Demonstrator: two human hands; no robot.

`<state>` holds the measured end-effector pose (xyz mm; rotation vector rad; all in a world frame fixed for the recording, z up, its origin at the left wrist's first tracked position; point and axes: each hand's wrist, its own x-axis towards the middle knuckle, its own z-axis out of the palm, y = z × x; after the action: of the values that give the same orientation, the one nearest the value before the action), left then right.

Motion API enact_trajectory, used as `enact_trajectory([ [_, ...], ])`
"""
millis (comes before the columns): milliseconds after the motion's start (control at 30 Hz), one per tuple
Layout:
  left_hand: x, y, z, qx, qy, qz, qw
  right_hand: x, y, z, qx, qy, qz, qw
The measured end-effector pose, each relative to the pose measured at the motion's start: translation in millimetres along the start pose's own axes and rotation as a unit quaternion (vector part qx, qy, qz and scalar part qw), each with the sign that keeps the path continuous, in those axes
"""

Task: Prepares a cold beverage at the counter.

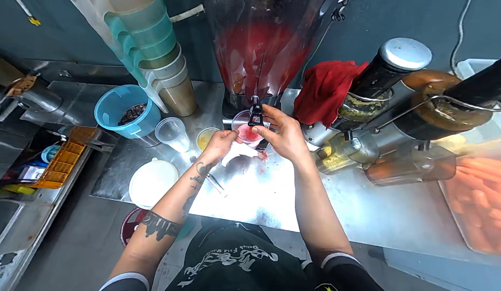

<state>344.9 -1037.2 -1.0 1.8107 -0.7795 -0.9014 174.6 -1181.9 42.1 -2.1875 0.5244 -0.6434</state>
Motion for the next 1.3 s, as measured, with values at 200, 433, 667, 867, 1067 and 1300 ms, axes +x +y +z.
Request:
enact_trajectory([
  [200, -0.3, -0.3, 0.3, -0.003, 0.001, -0.001, 1.000, 0.2, 1.5, 1.4, 0.001, 0.005, -0.004, 1.000],
  [433, -0.2, -1.7, 0.3, -0.007, 0.000, 0.004, 1.000, 0.4, 1.6, 0.9, -0.007, 0.002, -0.007, 1.000],
  [667, -0.7, -1.3, 0.3, -0.006, 0.005, 0.004, 1.000, 0.4, 1.0, 0.3, -0.014, 0.003, -0.006, 1.000],
  [867, -1.0, -1.6, -0.3, -0.005, 0.002, 0.002, 1.000, 0.8, 1.1, 0.5, -0.009, 0.002, -0.007, 1.000],
  [1067, 0.1, -2.8, 0.7, -0.004, 0.005, 0.005, 1.000, 0.5, 1.3, -0.7, -0.012, -0.003, -0.005, 1.000],
  [1300, -0.7, -0.8, 1.1, 0.000, 0.002, 0.000, 1.000, 0.7, 1.6, -0.7, -0.018, -0.003, -0.009, 1.000],
])
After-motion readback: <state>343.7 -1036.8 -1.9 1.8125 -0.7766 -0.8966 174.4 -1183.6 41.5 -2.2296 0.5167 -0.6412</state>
